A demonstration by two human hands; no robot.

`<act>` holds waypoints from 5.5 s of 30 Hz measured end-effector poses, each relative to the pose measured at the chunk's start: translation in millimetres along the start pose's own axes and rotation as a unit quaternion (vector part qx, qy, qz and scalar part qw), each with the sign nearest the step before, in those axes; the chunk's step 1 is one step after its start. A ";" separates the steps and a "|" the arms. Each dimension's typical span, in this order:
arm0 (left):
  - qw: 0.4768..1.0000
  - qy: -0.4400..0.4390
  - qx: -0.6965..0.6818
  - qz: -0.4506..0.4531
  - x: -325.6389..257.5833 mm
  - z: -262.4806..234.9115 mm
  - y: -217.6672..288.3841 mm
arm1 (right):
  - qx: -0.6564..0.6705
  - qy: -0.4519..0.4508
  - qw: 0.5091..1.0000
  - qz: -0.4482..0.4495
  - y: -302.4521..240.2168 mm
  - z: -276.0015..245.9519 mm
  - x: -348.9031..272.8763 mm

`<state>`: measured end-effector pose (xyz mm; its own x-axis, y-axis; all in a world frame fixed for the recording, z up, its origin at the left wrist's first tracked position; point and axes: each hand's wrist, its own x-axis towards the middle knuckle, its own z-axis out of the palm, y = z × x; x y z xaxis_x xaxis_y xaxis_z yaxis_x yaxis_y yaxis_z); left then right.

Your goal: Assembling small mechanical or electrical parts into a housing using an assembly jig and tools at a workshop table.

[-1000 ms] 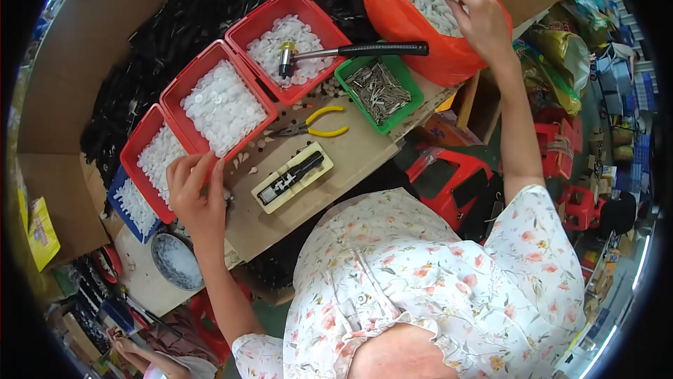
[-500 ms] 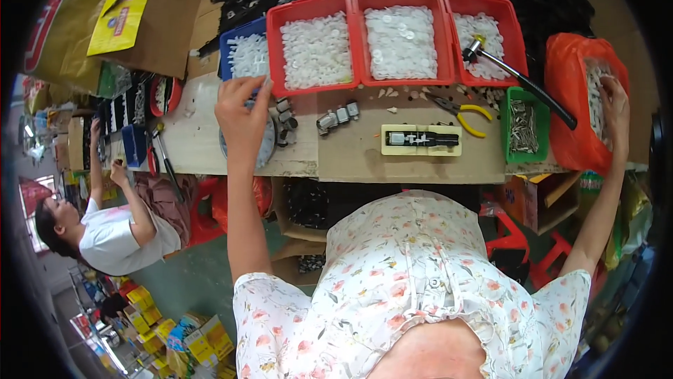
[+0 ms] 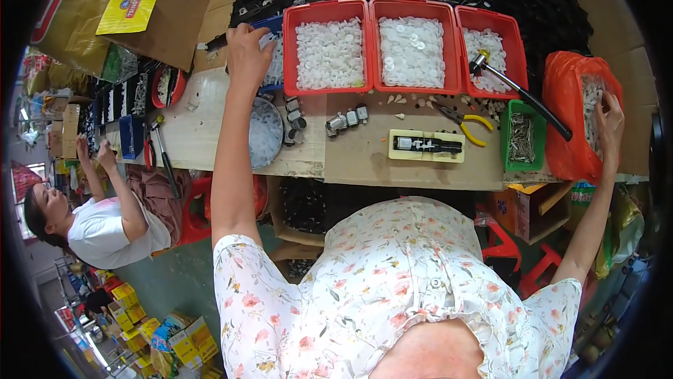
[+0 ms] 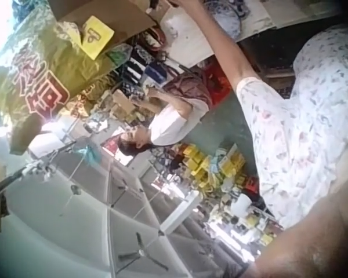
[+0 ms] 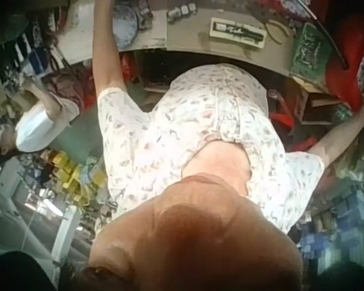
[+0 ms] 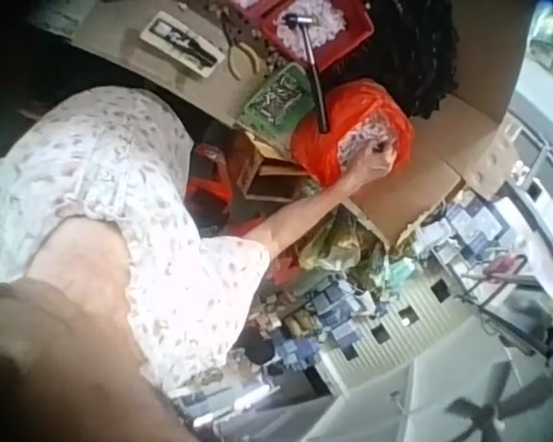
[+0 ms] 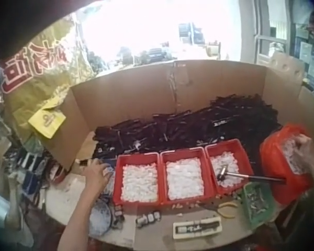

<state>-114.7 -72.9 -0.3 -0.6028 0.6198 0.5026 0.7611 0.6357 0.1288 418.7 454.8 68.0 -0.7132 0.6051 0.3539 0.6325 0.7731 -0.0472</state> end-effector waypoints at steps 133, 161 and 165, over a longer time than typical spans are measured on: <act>0.914 -0.092 -0.384 0.093 -116.8 -18.7 225.4 | 0.358 -0.193 0.891 -0.203 -294.9 34.5 -94.1; 0.926 -0.060 -0.322 0.185 -123.4 -5.9 247.4 | 0.465 -0.095 0.875 -0.094 -297.9 68.2 -128.8; 0.925 -0.069 -0.333 0.171 -126.0 -6.1 248.5 | 0.459 -0.108 0.875 -0.106 -294.4 62.3 -126.7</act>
<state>151.9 4.2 -26.4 -0.2898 0.8139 0.5035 0.8642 -0.0035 0.5031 303.9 162.4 -21.1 -0.8886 0.3738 0.2656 0.0396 0.6396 -0.7677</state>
